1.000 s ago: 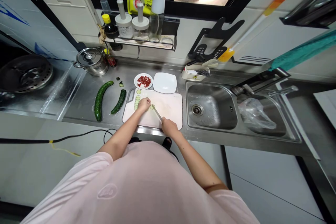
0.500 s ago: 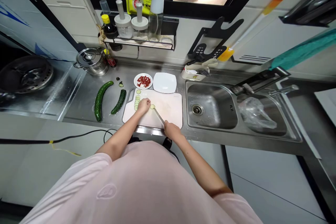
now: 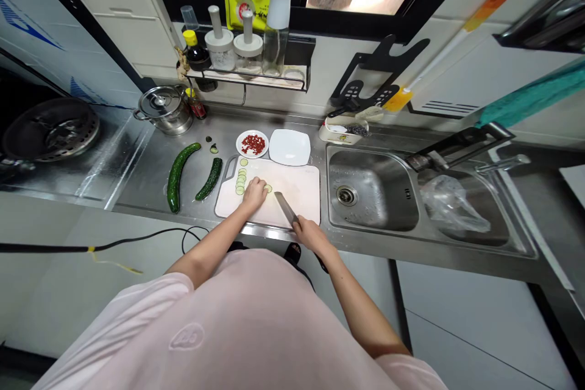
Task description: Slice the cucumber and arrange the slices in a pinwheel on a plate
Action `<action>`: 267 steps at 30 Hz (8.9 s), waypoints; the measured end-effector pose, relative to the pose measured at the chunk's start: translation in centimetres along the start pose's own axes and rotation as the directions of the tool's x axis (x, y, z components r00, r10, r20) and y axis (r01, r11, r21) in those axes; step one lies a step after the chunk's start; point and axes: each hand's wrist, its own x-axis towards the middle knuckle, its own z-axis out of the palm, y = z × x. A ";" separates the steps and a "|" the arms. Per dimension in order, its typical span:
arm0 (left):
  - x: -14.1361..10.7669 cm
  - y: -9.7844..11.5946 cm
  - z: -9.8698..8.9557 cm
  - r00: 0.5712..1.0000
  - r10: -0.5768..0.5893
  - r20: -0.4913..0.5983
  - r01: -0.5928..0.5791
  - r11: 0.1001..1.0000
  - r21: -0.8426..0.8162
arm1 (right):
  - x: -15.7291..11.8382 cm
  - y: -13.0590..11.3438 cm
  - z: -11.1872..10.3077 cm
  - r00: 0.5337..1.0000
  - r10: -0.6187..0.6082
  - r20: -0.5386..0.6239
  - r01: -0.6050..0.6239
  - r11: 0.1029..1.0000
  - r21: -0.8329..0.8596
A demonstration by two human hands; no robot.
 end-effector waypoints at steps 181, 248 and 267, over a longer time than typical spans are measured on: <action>3.9 -1.9 0.1 0.959 -0.276 0.056 0.282 0.948 -0.151 | 2.0 -3.7 -0.1 0.999 0.018 0.028 -0.014 0.989 -0.149; 3.9 -1.7 -0.2 0.953 -0.292 0.082 0.301 0.942 -0.146 | 2.9 -5.1 -1.3 0.998 0.022 0.054 -0.015 0.994 -0.110; 3.9 -1.7 -0.2 0.953 -0.291 0.087 0.301 0.943 -0.142 | 3.2 -5.0 -1.4 0.999 0.005 0.045 0.000 0.993 -0.115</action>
